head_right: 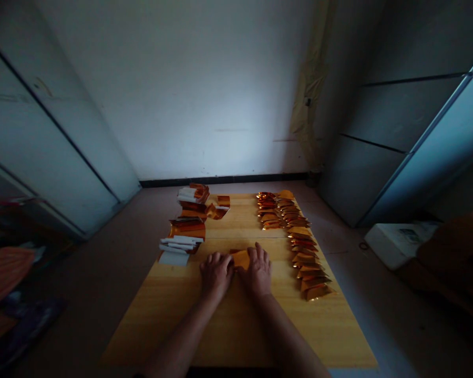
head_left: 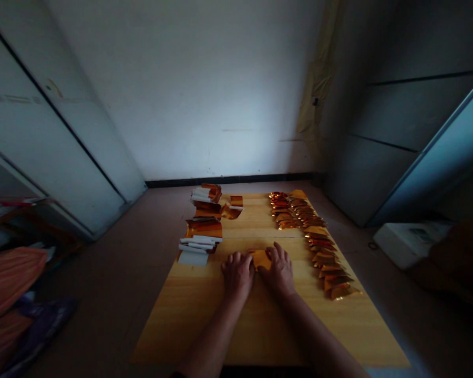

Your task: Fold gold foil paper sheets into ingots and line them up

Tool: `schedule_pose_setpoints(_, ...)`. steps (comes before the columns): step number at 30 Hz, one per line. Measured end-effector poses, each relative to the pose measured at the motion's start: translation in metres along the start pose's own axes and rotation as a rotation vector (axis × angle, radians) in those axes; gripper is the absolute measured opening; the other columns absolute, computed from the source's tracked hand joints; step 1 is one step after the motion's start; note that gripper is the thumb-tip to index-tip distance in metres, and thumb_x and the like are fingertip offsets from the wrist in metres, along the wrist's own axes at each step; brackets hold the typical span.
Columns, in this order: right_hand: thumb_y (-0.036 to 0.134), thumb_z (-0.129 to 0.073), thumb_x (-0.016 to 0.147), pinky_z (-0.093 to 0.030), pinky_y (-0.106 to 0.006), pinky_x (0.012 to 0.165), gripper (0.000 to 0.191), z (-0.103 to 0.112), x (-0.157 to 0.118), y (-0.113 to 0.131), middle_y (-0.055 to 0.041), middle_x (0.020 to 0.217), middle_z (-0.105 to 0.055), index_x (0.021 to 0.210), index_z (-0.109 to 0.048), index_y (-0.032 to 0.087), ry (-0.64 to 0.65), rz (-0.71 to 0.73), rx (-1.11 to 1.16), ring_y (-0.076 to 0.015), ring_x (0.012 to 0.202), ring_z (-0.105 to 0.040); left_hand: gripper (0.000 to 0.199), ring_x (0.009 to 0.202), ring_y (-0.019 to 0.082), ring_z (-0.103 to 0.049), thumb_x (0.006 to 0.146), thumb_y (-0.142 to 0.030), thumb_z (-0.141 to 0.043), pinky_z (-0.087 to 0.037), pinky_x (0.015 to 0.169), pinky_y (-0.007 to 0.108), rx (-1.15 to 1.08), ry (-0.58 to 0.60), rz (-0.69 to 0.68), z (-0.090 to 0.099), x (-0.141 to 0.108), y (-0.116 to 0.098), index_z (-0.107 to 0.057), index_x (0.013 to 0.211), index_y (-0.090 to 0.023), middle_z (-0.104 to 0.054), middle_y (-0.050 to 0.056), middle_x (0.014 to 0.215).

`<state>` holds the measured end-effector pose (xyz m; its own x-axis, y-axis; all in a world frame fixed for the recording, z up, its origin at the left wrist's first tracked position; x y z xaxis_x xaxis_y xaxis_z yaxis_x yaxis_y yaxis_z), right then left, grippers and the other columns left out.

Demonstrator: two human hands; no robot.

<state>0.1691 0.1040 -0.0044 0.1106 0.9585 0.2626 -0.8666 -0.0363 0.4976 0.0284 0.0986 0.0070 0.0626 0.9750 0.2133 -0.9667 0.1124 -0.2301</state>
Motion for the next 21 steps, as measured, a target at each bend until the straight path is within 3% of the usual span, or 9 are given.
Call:
schedule_pose_setpoints(8,0.029,-0.062,0.071,-0.039,-0.042,0.093,0.053,-0.001,-0.003,0.004,-0.0124,0.142,-0.040,0.122,-0.051,0.021,0.051,-0.023,-0.029,-0.0299,0.124,-0.040,0.014,0.098,0.024,-0.046,0.086,-0.029,-0.051,-0.032,0.080,0.036,0.001,0.016,0.006,0.004,0.000,-0.002,-0.063,0.095,-0.027,-0.056,0.005,0.096)
schedule_pose_setpoints(21,0.007,-0.047,0.058,-0.038,-0.038,0.105,0.061,-0.004,-0.002,-0.035,-0.0109,0.130,-0.048,0.118,-0.054,0.017,-0.008,0.080,0.346,-0.0230,0.122,-0.046,0.012,0.098,0.022,-0.046,0.085,-0.030,-0.054,-0.030,0.081,0.035,-0.019,0.022,0.030,0.002,0.002,0.002,-0.062,0.094,-0.029,-0.056,0.004,0.096)
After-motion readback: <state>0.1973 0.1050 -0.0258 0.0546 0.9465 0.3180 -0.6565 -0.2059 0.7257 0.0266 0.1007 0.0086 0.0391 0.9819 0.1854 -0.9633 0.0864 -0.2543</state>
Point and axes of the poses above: each hand's wrist, its own x-axis towards the middle knuckle, its own z-axis out of the back of the hand, y = z × x, the point moved 7 cm from there along x, towards the middle knuckle
